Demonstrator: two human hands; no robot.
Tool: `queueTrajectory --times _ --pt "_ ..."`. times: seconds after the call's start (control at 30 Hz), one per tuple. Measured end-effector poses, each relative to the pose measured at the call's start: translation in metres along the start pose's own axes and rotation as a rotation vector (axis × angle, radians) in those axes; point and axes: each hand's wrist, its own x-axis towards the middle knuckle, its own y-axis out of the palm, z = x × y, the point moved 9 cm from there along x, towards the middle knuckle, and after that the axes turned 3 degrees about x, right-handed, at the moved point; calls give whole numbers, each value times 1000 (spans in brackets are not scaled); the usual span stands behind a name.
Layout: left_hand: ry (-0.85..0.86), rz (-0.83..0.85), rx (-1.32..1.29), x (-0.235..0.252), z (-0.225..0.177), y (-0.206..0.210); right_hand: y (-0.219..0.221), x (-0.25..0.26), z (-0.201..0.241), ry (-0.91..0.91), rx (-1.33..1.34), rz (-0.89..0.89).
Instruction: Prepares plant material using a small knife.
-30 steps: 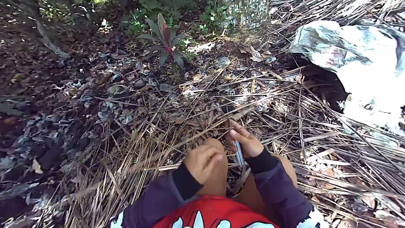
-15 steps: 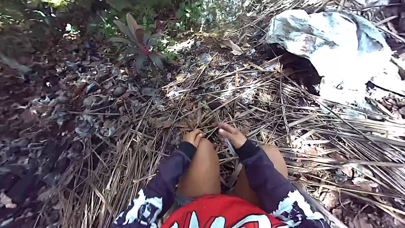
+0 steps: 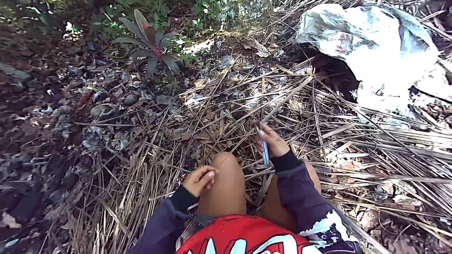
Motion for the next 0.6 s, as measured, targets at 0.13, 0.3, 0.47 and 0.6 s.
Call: queueTrajectory --times 0.13,0.3,0.47,0.6 --pt "158 -227 263 31 -57 8 35 -15 -19 91 -153 52" --pt "144 -184 105 49 -65 21 38 -26 -10 37 -272 117" --pt "71 -5 -200 42 -56 30 13 -28 16 22 -502 27" --pt "-3 114 -303 30 -39 36 -52 -13 70 -73 -784 -284"
